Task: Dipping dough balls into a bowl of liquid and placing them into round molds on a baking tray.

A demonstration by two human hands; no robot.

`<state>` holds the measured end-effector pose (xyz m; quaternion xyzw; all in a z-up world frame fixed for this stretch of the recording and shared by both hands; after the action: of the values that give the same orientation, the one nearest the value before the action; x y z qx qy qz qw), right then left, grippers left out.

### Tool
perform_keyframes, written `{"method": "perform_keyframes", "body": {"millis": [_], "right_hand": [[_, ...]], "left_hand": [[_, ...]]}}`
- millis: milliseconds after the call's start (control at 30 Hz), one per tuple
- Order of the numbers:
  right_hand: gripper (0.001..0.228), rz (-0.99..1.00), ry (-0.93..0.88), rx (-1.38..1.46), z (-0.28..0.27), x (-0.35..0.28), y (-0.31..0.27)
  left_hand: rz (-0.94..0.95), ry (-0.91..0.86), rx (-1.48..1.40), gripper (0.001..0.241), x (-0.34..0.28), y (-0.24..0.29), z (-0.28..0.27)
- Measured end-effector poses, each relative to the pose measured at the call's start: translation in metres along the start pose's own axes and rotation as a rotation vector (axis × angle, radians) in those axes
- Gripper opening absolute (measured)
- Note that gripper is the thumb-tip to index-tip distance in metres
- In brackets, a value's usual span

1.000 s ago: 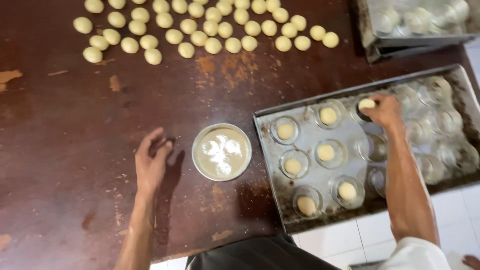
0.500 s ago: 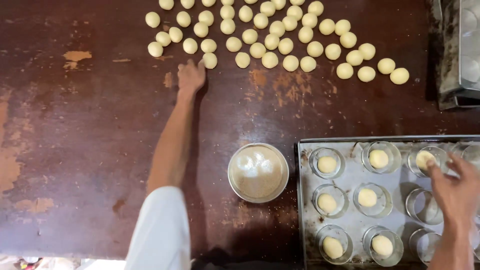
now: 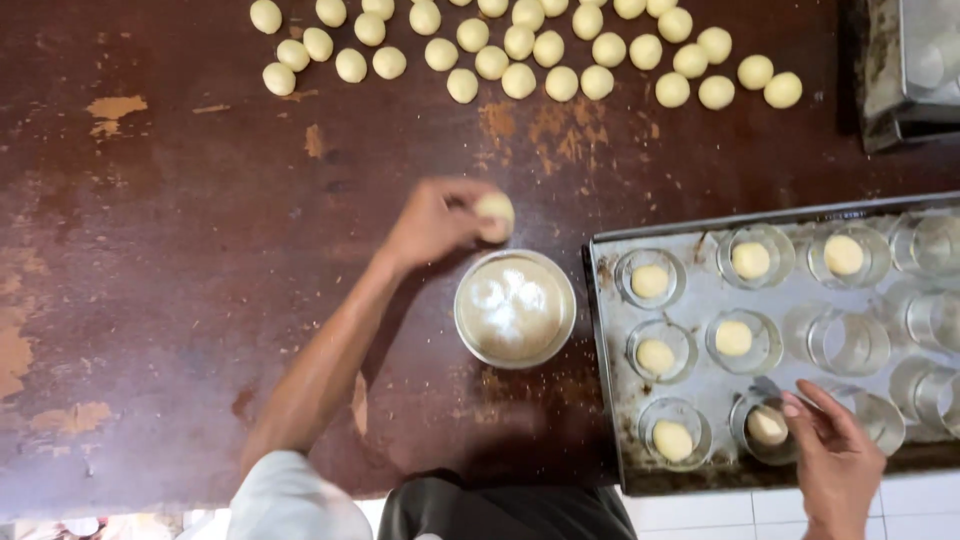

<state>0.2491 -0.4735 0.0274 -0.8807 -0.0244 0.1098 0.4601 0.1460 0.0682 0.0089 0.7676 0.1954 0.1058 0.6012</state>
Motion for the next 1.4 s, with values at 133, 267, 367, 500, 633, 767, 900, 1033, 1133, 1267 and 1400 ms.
{"method": "perform_keyframes", "body": {"millis": [133,267,367,500,633,767,900,1033,1133,1267,1400], "right_hand": [[0.041,-0.046,-0.007,-0.043,0.007,-0.023,-0.025],[0.041,-0.053,-0.011,0.009,0.001,-0.036,-0.023],[0.041,0.016,-0.021,0.016,0.001,-0.047,-0.024],[0.041,0.072,-0.057,0.025,0.007,-0.06,-0.024],[0.042,0.001,-0.111,0.071,0.019,-0.065,-0.026],[0.037,-0.091,-0.192,0.082,0.055,-0.068,-0.031],[0.047,-0.067,-0.441,0.26,0.129,-0.069,-0.058],[0.096,-0.153,-0.603,0.322,0.184,-0.086,-0.129],[0.1,-0.243,-0.502,0.223,0.193,-0.076,-0.136],[0.079,-0.538,-0.331,-0.063,0.174,-0.065,-0.143],[0.05,-0.425,-0.385,-0.069,0.147,-0.03,-0.103]], "left_hand": [[-0.011,-0.367,0.092,0.038,-0.058,-0.008,0.05],[-0.212,-0.647,0.524,0.037,-0.092,-0.003,0.087],[0.1,-0.633,0.858,0.017,-0.101,-0.061,0.124],[0.045,-0.67,0.888,0.014,-0.094,-0.073,0.138],[-0.296,-0.745,0.834,0.015,-0.088,-0.035,0.117],[-0.212,-0.466,0.47,0.031,-0.107,-0.007,0.078],[-0.197,-0.051,-0.362,0.021,-0.12,-0.041,0.085],[-0.279,0.127,-0.935,0.026,-0.142,-0.081,0.134],[-0.337,0.06,-1.116,0.021,-0.153,-0.038,0.153],[-0.365,0.016,-1.208,0.018,-0.149,-0.045,0.177],[-0.244,-0.229,-0.911,0.072,-0.141,0.001,0.164]]}}
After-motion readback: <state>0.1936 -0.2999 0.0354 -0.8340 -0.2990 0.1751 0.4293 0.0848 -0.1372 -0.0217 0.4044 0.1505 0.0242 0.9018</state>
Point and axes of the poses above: each hand's wrist, its own x-axis towards the middle knuckle, its own z-axis out of the palm, y = z × x, the point moved 3 cm from there along x, towards the middle knuckle, and after that the axes turned 2 degrees about z, right-handed, at the moved point
